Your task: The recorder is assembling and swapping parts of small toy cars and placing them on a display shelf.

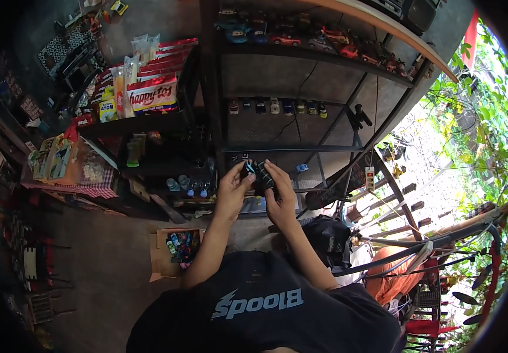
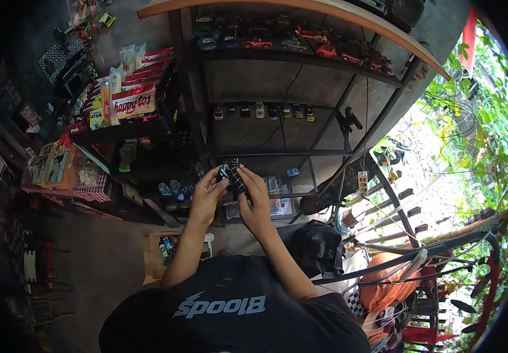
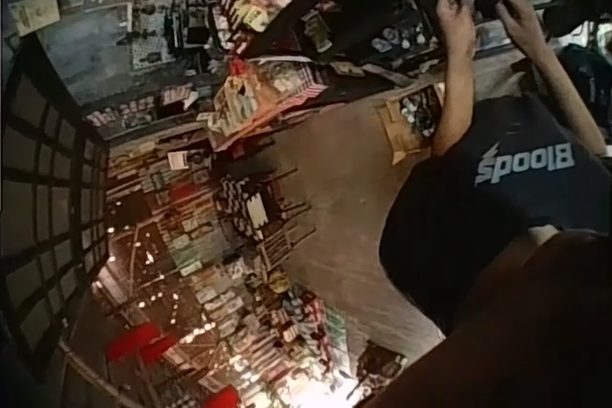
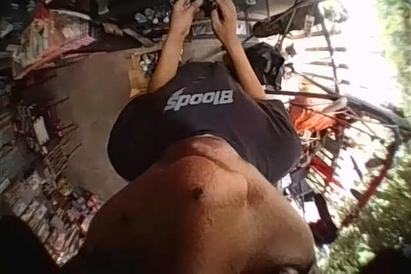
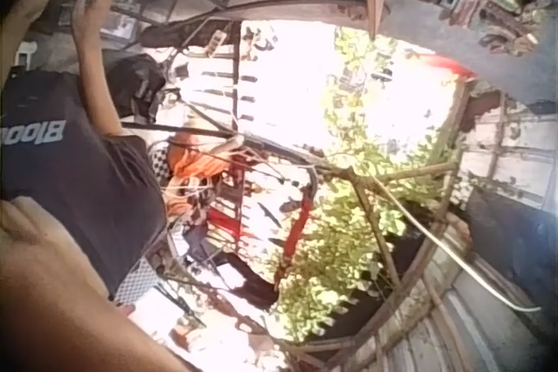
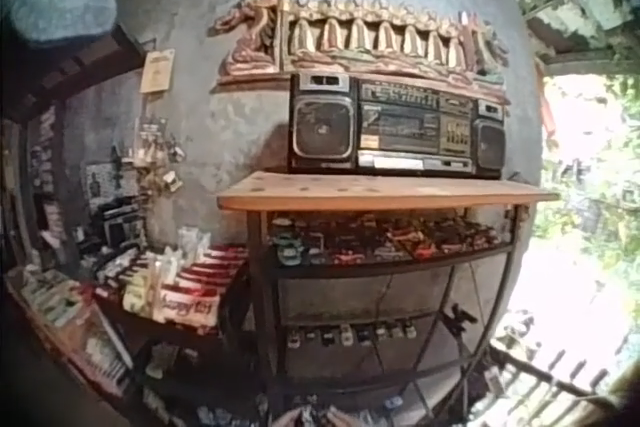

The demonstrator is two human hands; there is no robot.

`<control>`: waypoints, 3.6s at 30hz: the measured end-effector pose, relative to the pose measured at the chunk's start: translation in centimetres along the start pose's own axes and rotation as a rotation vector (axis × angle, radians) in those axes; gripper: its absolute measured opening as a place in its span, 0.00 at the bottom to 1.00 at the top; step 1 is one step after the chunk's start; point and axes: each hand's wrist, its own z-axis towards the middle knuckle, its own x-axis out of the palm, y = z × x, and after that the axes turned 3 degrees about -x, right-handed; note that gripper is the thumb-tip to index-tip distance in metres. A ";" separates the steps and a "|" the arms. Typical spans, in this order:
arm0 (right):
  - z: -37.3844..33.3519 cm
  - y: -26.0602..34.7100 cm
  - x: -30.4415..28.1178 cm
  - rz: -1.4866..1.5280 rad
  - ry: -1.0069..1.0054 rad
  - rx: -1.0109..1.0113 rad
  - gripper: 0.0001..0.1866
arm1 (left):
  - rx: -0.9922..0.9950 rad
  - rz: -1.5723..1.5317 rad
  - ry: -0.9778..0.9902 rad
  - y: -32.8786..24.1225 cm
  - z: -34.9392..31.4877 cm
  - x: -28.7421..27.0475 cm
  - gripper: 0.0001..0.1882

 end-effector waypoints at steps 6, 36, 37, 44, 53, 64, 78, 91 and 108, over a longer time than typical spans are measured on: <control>0.7 1.5 1.6 -0.088 0.054 -0.104 0.32 | 0.088 0.099 -0.043 0.2 1.5 -2.6 0.22; 2.7 -4.0 -10.0 -0.089 -0.043 -0.034 0.32 | 0.049 0.044 0.148 3.7 8.5 7.9 0.13; 2.5 -4.5 -10.9 -0.057 -0.056 0.028 0.31 | 0.044 0.052 0.157 3.6 8.6 8.8 0.13; 2.5 -8.1 -17.2 -0.003 0.047 0.091 0.27 | 0.097 0.060 0.137 4.9 9.5 13.6 0.13; 7.0 -14.9 -25.8 -0.270 0.167 -0.029 0.22 | 0.139 0.069 0.083 7.0 11.4 17.2 0.13; 5.9 -25.7 -24.1 -0.395 0.151 -0.129 0.26 | 0.167 -0.044 -0.087 9.2 12.1 18.8 0.13; 6.4 -19.3 -24.7 -0.130 0.131 0.050 0.37 | 0.085 -0.006 -0.074 10.5 9.2 17.3 0.16; 0.8 -8.5 -16.0 0.156 0.414 0.178 0.51 | -0.056 -0.246 -0.053 9.3 3.6 11.4 0.14; -5.7 6.7 0.5 0.137 0.499 0.174 0.48 | -0.226 -0.194 -0.040 0.4 -11.4 -4.1 0.11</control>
